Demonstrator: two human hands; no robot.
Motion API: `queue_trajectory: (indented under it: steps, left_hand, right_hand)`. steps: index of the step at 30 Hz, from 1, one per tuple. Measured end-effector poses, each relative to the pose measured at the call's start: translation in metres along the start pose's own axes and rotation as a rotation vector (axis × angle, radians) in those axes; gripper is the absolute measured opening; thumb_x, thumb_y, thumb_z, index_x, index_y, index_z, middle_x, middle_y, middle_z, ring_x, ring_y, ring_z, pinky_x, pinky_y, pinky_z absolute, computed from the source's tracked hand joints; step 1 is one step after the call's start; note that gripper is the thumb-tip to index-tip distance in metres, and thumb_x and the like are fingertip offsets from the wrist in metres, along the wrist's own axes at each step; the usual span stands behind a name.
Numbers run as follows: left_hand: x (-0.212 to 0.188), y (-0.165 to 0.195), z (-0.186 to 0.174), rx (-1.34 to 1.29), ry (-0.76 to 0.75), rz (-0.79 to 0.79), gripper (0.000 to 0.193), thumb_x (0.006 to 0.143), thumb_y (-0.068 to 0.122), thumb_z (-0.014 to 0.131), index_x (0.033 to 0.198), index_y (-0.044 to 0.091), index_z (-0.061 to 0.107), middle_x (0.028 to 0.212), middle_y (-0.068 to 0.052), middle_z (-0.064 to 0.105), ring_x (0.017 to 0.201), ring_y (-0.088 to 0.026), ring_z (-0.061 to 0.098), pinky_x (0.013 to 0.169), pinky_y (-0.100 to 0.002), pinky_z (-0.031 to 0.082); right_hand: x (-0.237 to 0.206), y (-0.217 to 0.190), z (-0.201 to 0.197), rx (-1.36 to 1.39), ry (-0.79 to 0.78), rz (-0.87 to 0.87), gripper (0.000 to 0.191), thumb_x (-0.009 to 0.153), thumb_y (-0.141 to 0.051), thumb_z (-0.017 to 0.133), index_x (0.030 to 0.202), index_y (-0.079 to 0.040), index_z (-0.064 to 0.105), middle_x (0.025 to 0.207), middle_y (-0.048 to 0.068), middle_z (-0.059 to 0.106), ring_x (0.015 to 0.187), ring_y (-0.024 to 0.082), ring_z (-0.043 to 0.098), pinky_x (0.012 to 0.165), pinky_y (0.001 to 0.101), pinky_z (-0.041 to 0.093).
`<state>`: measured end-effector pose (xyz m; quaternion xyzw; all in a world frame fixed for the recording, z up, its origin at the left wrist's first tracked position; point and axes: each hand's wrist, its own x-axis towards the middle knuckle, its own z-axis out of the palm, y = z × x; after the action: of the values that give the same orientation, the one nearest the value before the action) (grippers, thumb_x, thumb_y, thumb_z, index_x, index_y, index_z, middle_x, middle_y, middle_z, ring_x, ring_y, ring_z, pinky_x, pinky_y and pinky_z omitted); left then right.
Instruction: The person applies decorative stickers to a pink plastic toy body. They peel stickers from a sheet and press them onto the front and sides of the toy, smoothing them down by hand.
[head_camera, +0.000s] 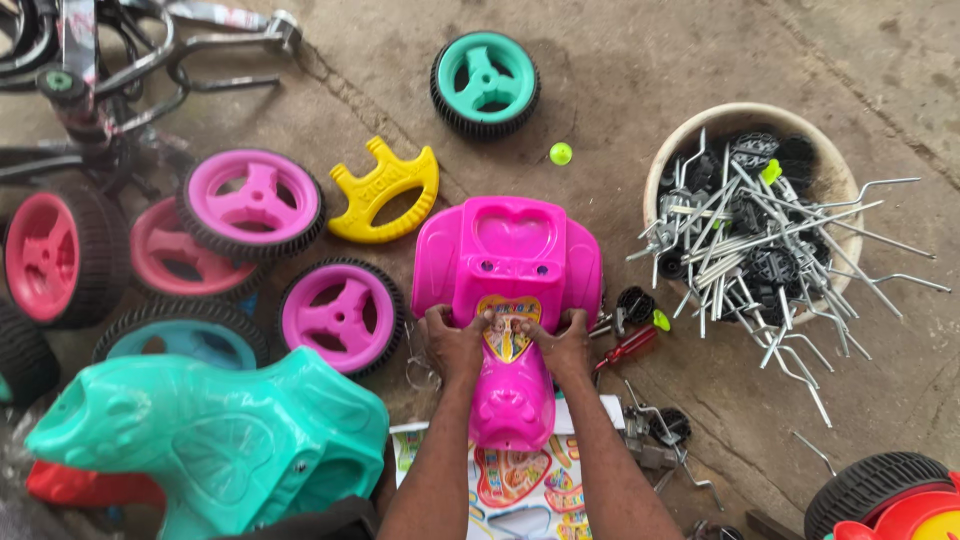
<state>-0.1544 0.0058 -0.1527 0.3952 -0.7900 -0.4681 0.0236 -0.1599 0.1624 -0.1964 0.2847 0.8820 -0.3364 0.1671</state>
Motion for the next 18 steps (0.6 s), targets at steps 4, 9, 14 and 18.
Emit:
queue_trajectory:
  steps: [4, 9, 14, 18]
  left_hand:
    - [0.009, 0.001, 0.005, -0.023, 0.017, -0.115, 0.058, 0.080, 0.049, 0.092, 0.100, 0.004, 0.062, 0.106, -0.013, 0.061, 0.096, -0.030, 0.062, 0.088, -0.047, 0.048]
    - [-0.002, -0.011, -0.002, 0.059, -0.074, 0.043, 0.071, 0.064, 0.042, 0.094, 0.114, 0.006, 0.057, 0.113, -0.014, 0.058, 0.105, -0.034, 0.061, 0.091, -0.048, 0.049]
    - [-0.010, -0.012, -0.019, 0.195, -0.204, 0.163, 0.109, 0.051, 0.035, 0.101, 0.138, 0.007, 0.042, 0.128, -0.018, 0.052, 0.122, -0.041, 0.052, 0.099, -0.053, 0.040]
    - [-0.005, -0.006, -0.019, 0.347, -0.259, 0.093, 0.098, 0.052, 0.041, 0.102, 0.127, 0.010, 0.047, 0.120, -0.015, 0.054, 0.119, -0.037, 0.054, 0.104, -0.051, 0.041]
  right_hand:
    - [-0.001, 0.000, 0.001, -0.070, -0.017, 0.043, 0.096, 0.063, -0.060, 0.091, 0.130, -0.008, 0.047, 0.116, 0.019, 0.068, 0.108, 0.035, 0.068, 0.090, 0.0486, 0.054]
    - [-0.001, 0.001, 0.002, -0.004, 0.014, 0.002, 0.092, 0.063, -0.056, 0.091, 0.128, -0.006, 0.049, 0.115, 0.019, 0.070, 0.106, 0.035, 0.070, 0.090, 0.0486, 0.055]
    - [-0.003, 0.001, 0.001, -0.009, -0.008, 0.023, 0.092, 0.062, -0.058, 0.091, 0.126, -0.006, 0.050, 0.115, 0.019, 0.070, 0.106, 0.034, 0.071, 0.091, 0.0474, 0.056]
    - [-0.003, 0.002, -0.001, -0.028, -0.015, 0.021, 0.092, 0.062, -0.060, 0.090, 0.125, -0.007, 0.051, 0.114, 0.018, 0.070, 0.106, 0.033, 0.071, 0.091, 0.0472, 0.056]
